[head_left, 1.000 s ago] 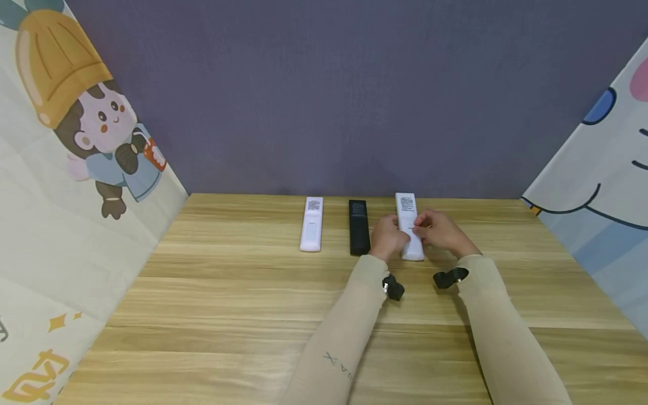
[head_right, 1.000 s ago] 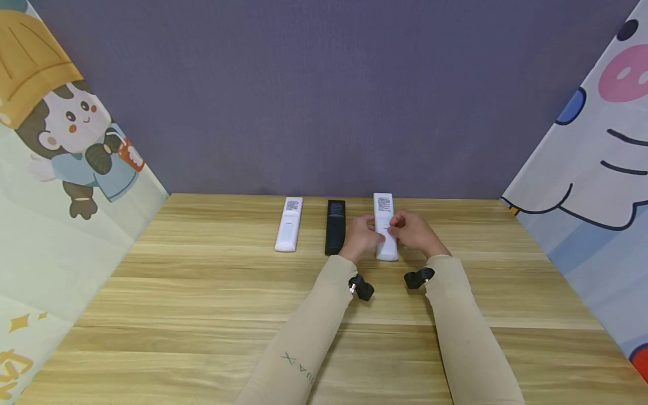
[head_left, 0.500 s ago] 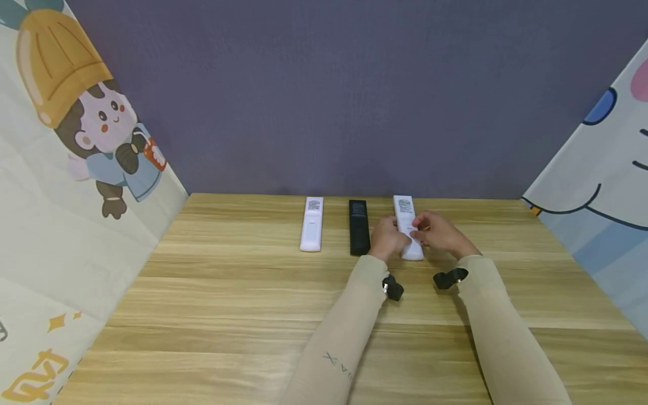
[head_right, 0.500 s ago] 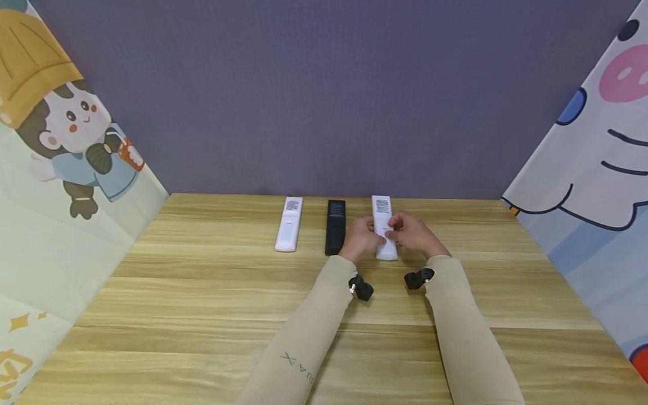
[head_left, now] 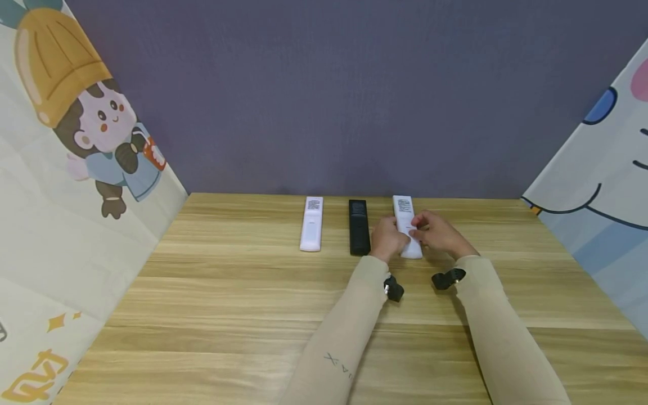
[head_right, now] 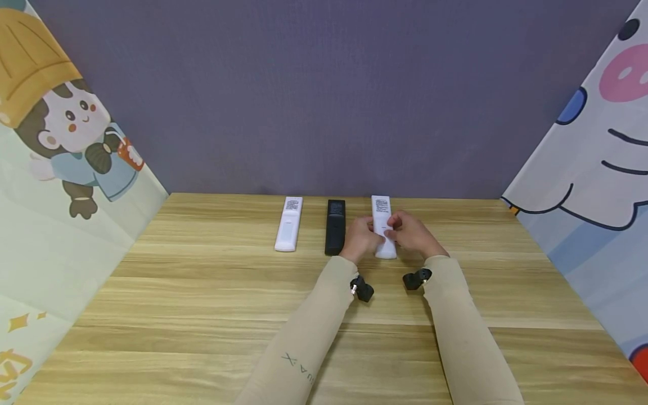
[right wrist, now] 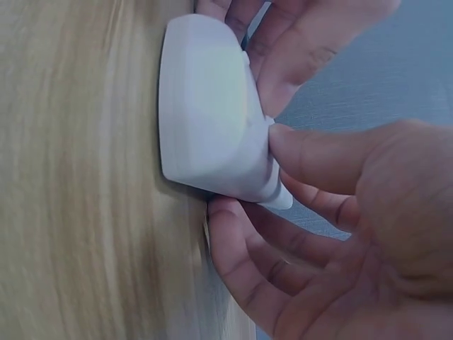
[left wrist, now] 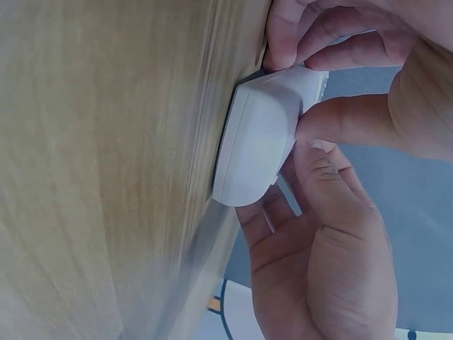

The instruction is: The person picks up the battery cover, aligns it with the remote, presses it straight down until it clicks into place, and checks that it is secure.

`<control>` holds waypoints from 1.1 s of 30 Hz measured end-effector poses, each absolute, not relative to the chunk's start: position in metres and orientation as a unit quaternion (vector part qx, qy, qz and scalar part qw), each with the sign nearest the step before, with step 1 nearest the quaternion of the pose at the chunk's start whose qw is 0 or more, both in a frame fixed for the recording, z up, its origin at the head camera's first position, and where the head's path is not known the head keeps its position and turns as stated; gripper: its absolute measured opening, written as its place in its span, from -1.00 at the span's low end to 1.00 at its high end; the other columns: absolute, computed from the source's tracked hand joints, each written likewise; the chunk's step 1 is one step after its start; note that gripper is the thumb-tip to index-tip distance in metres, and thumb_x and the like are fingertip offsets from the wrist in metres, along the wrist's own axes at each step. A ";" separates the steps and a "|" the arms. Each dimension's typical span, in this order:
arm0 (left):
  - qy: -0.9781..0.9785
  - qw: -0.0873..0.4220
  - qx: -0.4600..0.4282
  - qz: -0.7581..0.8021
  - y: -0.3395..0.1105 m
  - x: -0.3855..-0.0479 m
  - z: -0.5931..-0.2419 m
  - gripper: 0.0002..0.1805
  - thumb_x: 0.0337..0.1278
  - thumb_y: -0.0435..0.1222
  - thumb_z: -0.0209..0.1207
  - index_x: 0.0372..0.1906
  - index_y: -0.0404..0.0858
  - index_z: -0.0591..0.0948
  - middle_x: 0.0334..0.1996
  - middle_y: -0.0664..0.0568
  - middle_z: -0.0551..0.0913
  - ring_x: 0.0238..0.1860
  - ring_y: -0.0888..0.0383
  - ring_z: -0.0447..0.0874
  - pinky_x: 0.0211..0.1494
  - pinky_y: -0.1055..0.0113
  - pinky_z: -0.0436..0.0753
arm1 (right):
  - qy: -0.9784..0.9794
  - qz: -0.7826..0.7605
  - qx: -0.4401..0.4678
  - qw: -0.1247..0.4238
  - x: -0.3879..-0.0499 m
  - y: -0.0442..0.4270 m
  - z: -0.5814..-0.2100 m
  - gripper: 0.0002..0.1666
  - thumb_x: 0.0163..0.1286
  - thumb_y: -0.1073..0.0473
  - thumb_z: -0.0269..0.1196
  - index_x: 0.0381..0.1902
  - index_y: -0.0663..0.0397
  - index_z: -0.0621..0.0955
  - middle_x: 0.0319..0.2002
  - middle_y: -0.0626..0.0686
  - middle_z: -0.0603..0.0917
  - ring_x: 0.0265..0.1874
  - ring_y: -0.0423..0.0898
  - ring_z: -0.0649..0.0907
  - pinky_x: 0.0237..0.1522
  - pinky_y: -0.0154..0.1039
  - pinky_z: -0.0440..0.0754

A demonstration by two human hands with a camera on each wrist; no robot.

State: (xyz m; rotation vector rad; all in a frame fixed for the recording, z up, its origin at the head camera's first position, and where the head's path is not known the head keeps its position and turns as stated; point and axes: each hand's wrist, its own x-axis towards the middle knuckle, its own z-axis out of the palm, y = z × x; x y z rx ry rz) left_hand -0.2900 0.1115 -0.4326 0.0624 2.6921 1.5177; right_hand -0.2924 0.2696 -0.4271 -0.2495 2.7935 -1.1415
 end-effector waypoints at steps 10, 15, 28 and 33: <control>0.886 0.021 0.018 0.463 0.113 -0.289 -0.432 -0.83 -0.02 -0.41 0.40 -0.25 -0.26 0.73 -0.39 0.01 0.73 -0.42 0.15 0.52 -0.39 0.37 0.49 | 0.915 -0.393 -0.066 0.067 -0.292 0.268 -0.429 -0.71 0.50 0.30 0.18 0.05 0.37 0.42 0.09 0.44 0.54 -0.17 0.05 0.63 -0.27 -0.30 0.63; 0.888 0.021 0.019 0.458 0.113 -0.289 -0.432 -0.83 -0.01 -0.41 0.40 -0.25 -0.26 0.73 -0.38 0.00 0.74 -0.42 0.15 0.53 -0.39 0.37 0.50 | 0.914 -0.395 -0.059 0.067 -0.291 0.267 -0.428 -0.71 0.49 0.30 0.19 0.05 0.38 0.43 0.11 0.44 0.53 -0.17 0.07 0.64 -0.25 -0.27 0.67; 0.883 0.034 0.018 0.467 0.113 -0.289 -0.430 -0.81 0.05 -0.43 0.37 -0.18 -0.28 0.74 -0.33 -0.01 0.75 -0.40 0.16 0.55 -0.40 0.39 0.54 | 0.915 -0.393 -0.054 0.071 -0.293 0.268 -0.428 -0.68 0.49 0.26 0.20 0.06 0.36 0.44 0.16 0.44 0.52 -0.14 0.08 0.66 -0.23 -0.24 0.69; 0.886 0.031 0.020 0.461 0.113 -0.288 -0.430 -0.81 0.04 -0.43 0.36 -0.19 -0.28 0.74 -0.34 -0.01 0.74 -0.41 0.16 0.53 -0.42 0.39 0.51 | 0.916 -0.393 -0.053 0.067 -0.293 0.269 -0.430 -0.68 0.48 0.26 0.21 0.06 0.36 0.44 0.15 0.44 0.53 -0.16 0.06 0.66 -0.24 -0.26 0.69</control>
